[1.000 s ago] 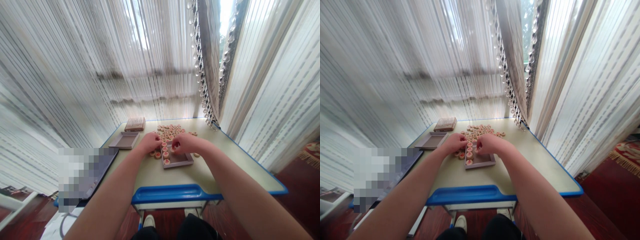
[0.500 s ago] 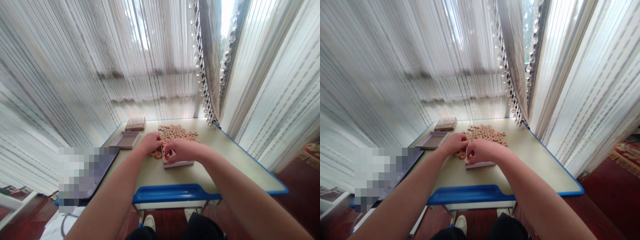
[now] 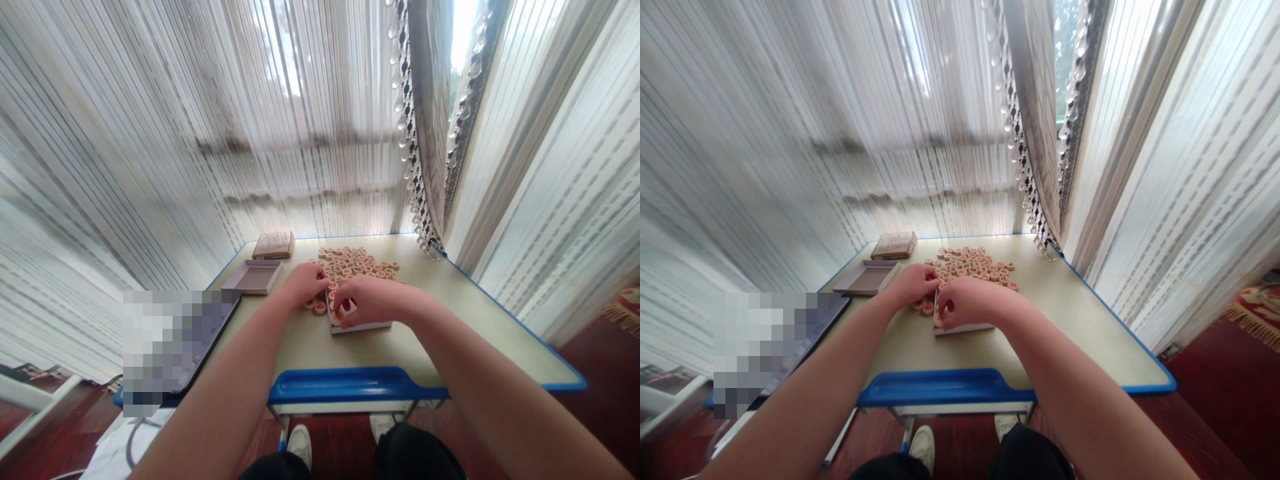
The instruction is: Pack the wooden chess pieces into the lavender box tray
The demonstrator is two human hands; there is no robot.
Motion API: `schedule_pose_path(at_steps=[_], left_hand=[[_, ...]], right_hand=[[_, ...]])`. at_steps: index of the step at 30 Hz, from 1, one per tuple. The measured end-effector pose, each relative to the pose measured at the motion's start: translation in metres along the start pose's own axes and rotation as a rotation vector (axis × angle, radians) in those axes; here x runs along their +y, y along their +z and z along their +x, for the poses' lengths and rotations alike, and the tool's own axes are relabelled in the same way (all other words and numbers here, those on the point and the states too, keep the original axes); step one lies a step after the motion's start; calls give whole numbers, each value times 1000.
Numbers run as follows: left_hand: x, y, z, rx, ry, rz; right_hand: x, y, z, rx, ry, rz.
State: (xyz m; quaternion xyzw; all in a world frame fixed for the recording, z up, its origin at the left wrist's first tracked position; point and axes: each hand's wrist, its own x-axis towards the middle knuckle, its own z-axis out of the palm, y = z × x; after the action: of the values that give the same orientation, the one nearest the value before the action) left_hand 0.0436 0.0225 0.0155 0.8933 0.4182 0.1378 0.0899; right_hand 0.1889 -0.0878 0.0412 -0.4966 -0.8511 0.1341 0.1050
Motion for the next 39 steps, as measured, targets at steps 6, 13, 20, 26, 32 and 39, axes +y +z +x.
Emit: schedule_pose_path(at_steps=[6,13,20,26,32,39], left_hand=[[-2,1,1,6,12,19],[1,0,0,-1,4,16],[-1,3,2,10,28,37],[-2,3,0,6,20,5],[-3,3,0,12,29,-17],[-3,6,0,-16,53,-62]], right_hand=[[2,0,0,-17,0,-9],[3,4,2,-35,-30,39],[5,-4,-3,-22,48,66],[11,-2,-3,-194,189,43],[8,0,-4,-190,163,67],[32,-4,3,57,351,-61]])
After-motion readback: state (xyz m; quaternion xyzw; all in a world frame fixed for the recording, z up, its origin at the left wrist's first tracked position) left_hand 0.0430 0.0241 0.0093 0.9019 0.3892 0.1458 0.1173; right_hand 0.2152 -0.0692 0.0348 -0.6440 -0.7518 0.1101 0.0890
